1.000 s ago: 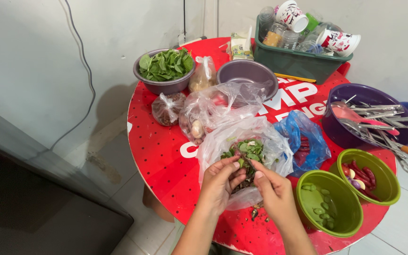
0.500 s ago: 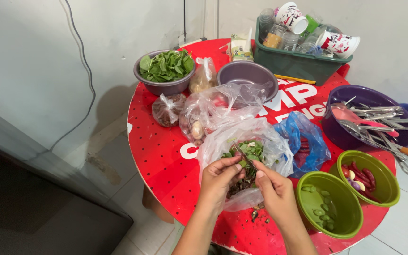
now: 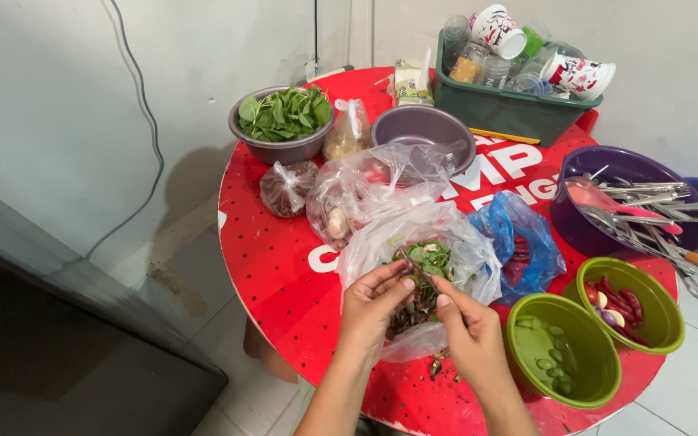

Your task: The person sits on the floor and uses a small knife to open green vegetable pods, removing the seeds and placing them into a green bowl. The person handles the pods one at a time, cutting them open and discarding the shells into a plastic bag.

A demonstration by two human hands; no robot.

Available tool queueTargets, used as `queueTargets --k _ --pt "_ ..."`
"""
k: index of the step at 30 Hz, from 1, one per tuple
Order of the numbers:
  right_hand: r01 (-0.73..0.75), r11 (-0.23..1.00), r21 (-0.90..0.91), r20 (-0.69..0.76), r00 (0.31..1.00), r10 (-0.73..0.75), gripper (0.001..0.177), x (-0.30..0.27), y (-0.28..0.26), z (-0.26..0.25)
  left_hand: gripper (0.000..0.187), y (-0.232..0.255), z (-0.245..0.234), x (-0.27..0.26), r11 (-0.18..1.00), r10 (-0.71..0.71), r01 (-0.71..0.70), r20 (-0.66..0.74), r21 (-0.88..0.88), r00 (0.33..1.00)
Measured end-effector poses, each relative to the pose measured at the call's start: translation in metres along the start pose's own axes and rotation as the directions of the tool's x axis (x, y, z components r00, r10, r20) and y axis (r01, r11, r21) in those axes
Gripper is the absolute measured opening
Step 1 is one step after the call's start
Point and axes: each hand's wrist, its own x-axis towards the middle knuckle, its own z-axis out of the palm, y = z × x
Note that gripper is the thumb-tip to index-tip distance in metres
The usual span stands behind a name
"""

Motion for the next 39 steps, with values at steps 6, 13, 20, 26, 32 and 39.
queueTargets --k 6,13,20,26,32,39 --pt "-0.091 0.994 0.061 0.069 0.994 0.087 0.04 0.0 -0.004 0.001 0.039 -0.004 -0.001 0.002 0.999 0.036 -0.035 0.026 -0.039 0.999" --pt "-0.018 0.998 -0.067 -0.008 1.0 0.018 0.036 -0.005 -0.025 0.009 0.039 -0.006 -0.002 0.001 0.998 -0.004 0.006 0.038 -0.055 0.999" --pt "-0.077 0.996 0.035 0.055 0.996 0.075 0.039 0.0 -0.011 0.004 0.04 -0.003 -0.003 0.001 0.998 -0.008 0.008 -0.001 -0.067 1.0" --pt "-0.138 0.975 0.173 0.104 0.987 0.121 0.04 0.002 0.0 0.0 0.042 -0.003 -0.004 0.001 0.995 0.099 -0.099 0.009 -0.026 0.995" --pt "-0.184 0.968 0.173 0.133 0.978 0.162 0.044 0.0 -0.007 0.002 0.042 -0.006 -0.004 0.002 0.973 0.23 -0.229 0.039 -0.022 0.972" --pt "0.09 0.995 -0.043 0.126 0.988 -0.084 0.04 -0.004 -0.028 0.01 0.039 -0.006 0.003 0.001 0.976 0.209 -0.211 -0.042 -0.053 0.977"
